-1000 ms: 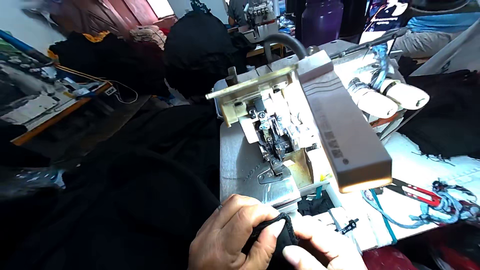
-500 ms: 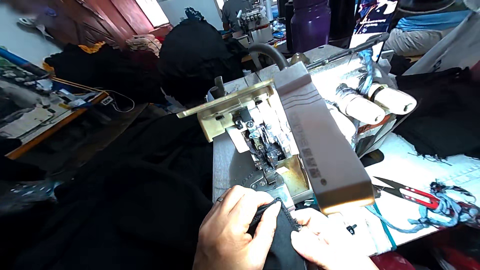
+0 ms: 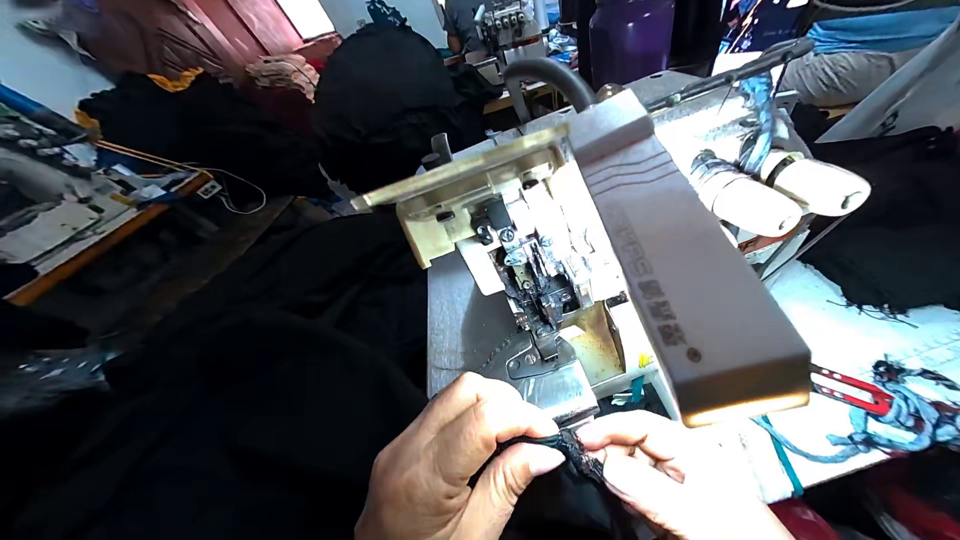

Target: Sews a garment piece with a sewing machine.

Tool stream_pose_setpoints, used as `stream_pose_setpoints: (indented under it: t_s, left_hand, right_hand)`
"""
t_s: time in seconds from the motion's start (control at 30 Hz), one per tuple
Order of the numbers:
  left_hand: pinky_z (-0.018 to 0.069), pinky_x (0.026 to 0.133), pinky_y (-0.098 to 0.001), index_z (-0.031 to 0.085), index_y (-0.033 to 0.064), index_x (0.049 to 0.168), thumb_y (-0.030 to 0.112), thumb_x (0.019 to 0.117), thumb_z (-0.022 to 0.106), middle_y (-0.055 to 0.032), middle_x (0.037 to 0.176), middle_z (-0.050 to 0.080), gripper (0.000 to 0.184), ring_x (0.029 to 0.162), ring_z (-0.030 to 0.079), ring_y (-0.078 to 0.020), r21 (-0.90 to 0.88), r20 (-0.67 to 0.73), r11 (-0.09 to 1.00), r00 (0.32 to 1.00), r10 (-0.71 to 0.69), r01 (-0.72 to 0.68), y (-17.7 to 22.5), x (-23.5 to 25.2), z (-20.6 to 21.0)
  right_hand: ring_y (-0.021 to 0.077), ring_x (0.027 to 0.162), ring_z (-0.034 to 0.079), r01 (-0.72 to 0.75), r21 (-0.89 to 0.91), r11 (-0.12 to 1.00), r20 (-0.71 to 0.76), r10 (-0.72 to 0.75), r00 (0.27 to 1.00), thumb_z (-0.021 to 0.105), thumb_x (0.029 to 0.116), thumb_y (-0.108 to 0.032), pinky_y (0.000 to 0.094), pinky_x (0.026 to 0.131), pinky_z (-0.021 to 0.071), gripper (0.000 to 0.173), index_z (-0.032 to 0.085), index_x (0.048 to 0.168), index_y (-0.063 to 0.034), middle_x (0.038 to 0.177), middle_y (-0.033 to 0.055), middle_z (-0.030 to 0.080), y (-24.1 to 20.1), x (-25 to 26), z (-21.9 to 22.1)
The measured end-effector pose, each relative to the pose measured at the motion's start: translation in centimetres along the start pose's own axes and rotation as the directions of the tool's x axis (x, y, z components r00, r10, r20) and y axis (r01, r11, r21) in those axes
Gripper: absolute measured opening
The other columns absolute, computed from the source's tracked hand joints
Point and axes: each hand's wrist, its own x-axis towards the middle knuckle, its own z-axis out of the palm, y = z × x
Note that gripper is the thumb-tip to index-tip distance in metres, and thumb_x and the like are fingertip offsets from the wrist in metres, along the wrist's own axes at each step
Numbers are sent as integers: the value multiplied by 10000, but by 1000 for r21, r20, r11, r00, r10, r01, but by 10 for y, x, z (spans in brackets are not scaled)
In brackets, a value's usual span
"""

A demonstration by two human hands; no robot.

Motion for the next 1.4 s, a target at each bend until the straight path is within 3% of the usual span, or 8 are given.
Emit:
stream_pose_setpoints:
  t_s: [0.23,0.3,0.47,0.7,0.93,1.2,1.3,1.4]
  left_hand:
    - [472,920,-131,664,97,961,314,1024,593,-3,952,646,237,1007,611,10,-118,121,992,990,66,-52,1,-4,-10]
    - [471,928,-136,665,97,965,315,1023,591,1,959,645,237,1017,610,5,-157,127,986,989,80,-59,0,-5,-10]
    - [470,883,-80,683,107,947,280,1004,643,39,950,663,186,986,599,69,-4,-70,1000,998,1,-2,3,-7,3]
    - [428,827,-75,714,69,881,235,941,691,-29,855,664,179,912,591,22,231,-190,973,981,49,-4,-1,-1,17]
    - [433,785,-105,720,79,845,243,937,683,-34,822,680,191,860,603,-4,342,-250,940,965,74,16,-4,4,24]
    - [431,730,-278,740,133,922,335,895,680,35,808,656,212,753,580,-58,419,-208,895,976,-70,153,-4,12,23]
    - [430,724,-240,697,143,922,364,895,670,45,821,630,224,773,569,-49,416,-200,900,979,-48,129,-12,14,23]
    - [474,738,-146,737,188,857,366,914,667,63,878,659,200,845,609,5,382,-175,923,984,16,53,-26,11,17]
  right_hand:
    - [-7,800,699,59,20,998,-41,-58,997,586,922,100,194,763,604,198,703,994,-43,909,-84,733,4,5,1]
    - [-22,815,688,197,-145,970,-40,-205,978,609,918,81,161,760,597,142,710,986,8,936,-34,722,11,6,0]
    - [21,918,651,307,-339,889,48,-310,950,598,903,71,154,856,506,149,735,954,98,941,128,728,17,-4,10]
    - [-56,873,585,7,-123,992,-37,-11,999,570,961,-8,117,774,503,204,709,1078,84,1083,46,659,2,-11,13]
    - [-84,803,640,-17,-274,962,-115,-15,993,634,929,-10,116,754,532,130,726,1009,35,902,-20,725,3,-3,12]
    - [-97,685,570,19,-266,964,-163,-64,984,604,938,8,120,654,480,330,517,1256,30,811,-104,679,4,-7,17]
    - [-31,809,646,288,-512,809,-98,-388,916,614,952,12,106,774,509,202,680,1119,103,935,81,747,15,-3,15]
    - [125,841,709,391,-754,528,64,-533,844,611,972,-27,202,802,541,203,778,1088,-25,906,135,759,22,2,6]
